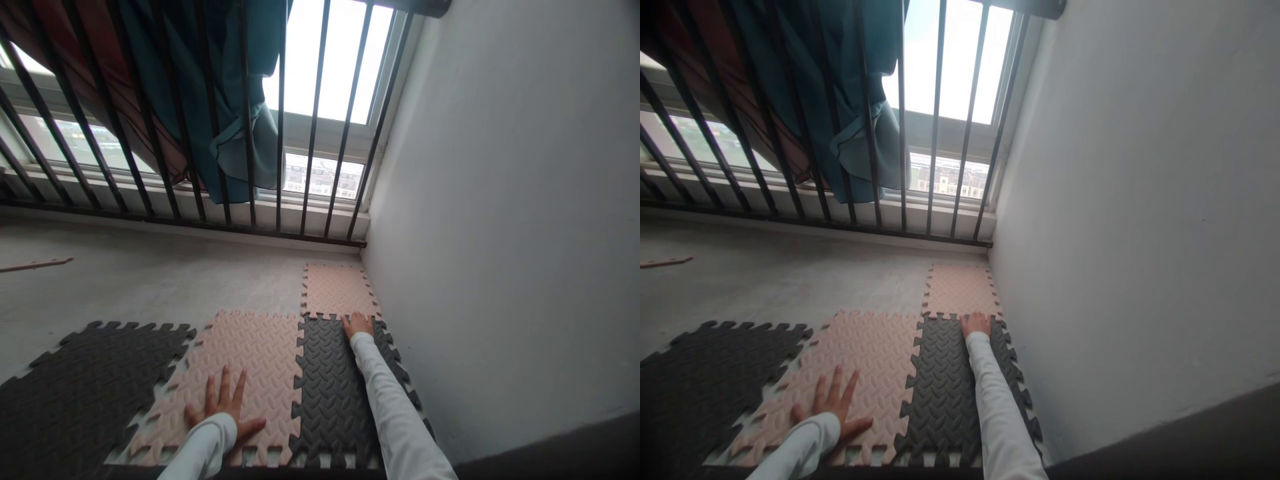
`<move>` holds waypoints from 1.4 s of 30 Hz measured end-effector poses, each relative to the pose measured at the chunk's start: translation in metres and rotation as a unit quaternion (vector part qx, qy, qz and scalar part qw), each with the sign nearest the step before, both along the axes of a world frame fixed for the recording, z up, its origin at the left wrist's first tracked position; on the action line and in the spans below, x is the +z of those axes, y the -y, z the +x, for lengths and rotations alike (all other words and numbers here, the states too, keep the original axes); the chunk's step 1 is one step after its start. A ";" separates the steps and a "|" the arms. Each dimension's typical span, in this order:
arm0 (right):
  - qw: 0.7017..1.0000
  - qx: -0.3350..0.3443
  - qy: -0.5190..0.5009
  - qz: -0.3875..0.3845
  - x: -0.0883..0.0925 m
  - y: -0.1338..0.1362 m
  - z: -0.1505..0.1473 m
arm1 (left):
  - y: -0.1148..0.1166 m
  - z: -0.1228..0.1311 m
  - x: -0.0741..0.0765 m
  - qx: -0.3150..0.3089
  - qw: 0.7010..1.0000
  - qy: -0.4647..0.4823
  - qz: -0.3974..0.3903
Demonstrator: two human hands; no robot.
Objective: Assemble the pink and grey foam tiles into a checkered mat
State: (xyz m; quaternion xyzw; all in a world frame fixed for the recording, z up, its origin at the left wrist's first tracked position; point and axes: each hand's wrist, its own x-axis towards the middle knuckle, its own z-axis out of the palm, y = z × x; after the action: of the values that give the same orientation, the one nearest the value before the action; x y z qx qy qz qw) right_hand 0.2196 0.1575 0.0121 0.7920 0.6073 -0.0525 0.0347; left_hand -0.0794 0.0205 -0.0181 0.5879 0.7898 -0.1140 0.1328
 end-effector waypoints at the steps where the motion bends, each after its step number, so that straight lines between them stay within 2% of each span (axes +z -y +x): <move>1: 1.000 -0.013 0.004 0.000 0.000 -0.001 0.003 | 0.000 0.000 -0.002 0.000 1.000 0.000 0.001; 3: 0.999 -0.029 0.013 -0.008 0.000 -0.002 0.008 | 0.000 -0.002 -0.005 0.000 1.000 0.002 0.003; 6: 1.000 -0.019 0.005 -0.017 -0.002 -0.001 0.014 | 0.000 -0.003 -0.009 0.001 1.000 0.003 0.006; 11: 0.995 -0.095 0.013 0.002 0.000 0.004 0.029 | -0.001 -0.004 -0.010 0.001 1.000 0.011 0.006; 16: 0.996 -0.089 -0.012 -0.016 0.011 0.001 0.029 | -0.002 -0.003 -0.008 0.004 1.000 0.016 0.004; 18: 0.998 -0.051 -0.030 -0.018 0.014 -0.004 0.013 | -0.001 -0.003 -0.006 0.005 1.000 0.013 0.003; 20: 0.998 0.030 -0.057 -0.020 0.014 -0.009 -0.011 | -0.001 -0.002 -0.005 0.004 1.000 0.009 0.003; 24: 0.986 0.125 -0.108 -0.030 0.000 -0.011 -0.060 | 0.001 -0.002 -0.005 0.002 1.000 0.010 0.004; 26: 0.982 0.142 -0.120 -0.037 -0.009 -0.009 -0.074 | 0.001 -0.002 -0.006 0.001 1.000 0.010 0.007; 29: 0.981 0.148 -0.116 -0.039 -0.017 -0.006 -0.080 | 0.001 -0.002 -0.007 0.001 1.000 0.005 0.008; 36: 0.982 0.153 -0.083 -0.073 -0.007 -0.008 -0.085 | -0.001 -0.002 -0.006 0.002 1.000 0.007 -0.003; 42: 0.975 0.200 -0.086 -0.046 -0.011 -0.002 -0.103 | 0.000 0.000 -0.002 0.005 1.000 0.020 -0.001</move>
State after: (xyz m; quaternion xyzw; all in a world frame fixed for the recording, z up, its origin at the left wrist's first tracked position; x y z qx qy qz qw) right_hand 0.1169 0.1594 0.0012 0.6446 0.7511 -0.1399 0.0282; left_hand -0.0798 0.0203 -0.0204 0.5863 0.7896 -0.1026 0.1495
